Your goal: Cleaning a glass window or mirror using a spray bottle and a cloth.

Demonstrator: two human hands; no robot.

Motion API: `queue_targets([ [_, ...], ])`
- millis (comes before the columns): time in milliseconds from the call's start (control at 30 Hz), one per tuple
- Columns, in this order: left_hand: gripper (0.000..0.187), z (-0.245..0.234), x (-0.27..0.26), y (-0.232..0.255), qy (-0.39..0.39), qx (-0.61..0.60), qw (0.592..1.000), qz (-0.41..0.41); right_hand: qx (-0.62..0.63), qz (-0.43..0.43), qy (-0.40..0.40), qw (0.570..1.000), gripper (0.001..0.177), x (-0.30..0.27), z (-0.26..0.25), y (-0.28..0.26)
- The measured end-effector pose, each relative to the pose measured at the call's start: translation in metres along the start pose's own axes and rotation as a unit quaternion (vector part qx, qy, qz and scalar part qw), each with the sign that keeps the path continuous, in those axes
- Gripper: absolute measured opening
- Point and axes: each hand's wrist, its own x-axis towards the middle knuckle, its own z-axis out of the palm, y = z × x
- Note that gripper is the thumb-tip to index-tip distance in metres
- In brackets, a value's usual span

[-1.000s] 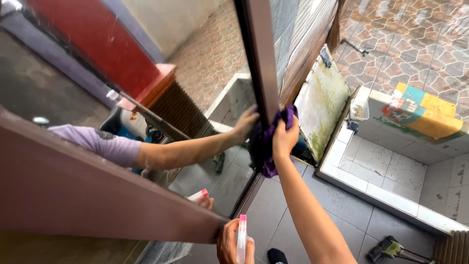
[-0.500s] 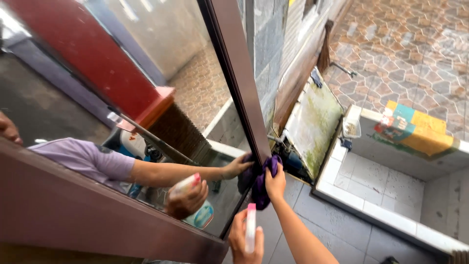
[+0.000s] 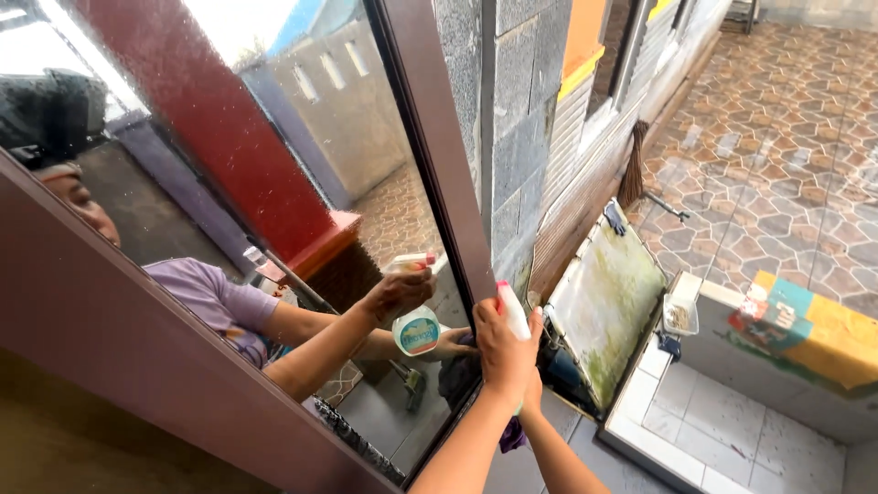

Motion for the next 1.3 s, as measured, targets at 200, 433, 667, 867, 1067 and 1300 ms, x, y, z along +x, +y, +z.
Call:
queue_targets([
  [200,0.061,-0.014,0.024,0.022,0.075,0.014,0.996,0.053,-0.054,-0.029,0.029,0.998,0.05,0.003,-0.019,-0.081],
  [433,0.063,-0.047,0.075,0.07,0.14,0.026,0.986,0.091,0.037,-0.138,0.123,0.982,0.057,0.026,-0.026,-0.207],
  [667,0.068,-0.072,0.109,0.107,0.154,0.012,0.976,0.156,0.106,-0.276,0.153,0.943,0.045,0.05,-0.037,-0.33],
  [867,0.071,-0.089,0.146,0.142,0.135,0.029,0.971,0.196,0.132,-0.337,0.137,0.922,0.032,0.062,-0.044,-0.385],
  [1067,0.071,-0.123,0.158,0.173,0.118,-0.001,0.958,0.261,0.143,-0.385,0.128,0.903,0.036,0.042,-0.05,-0.43],
  [1300,0.052,-0.191,0.147,0.191,0.108,0.019,0.951,0.288,0.17,-0.516,0.195,0.817,0.052,0.082,-0.06,-0.589],
])
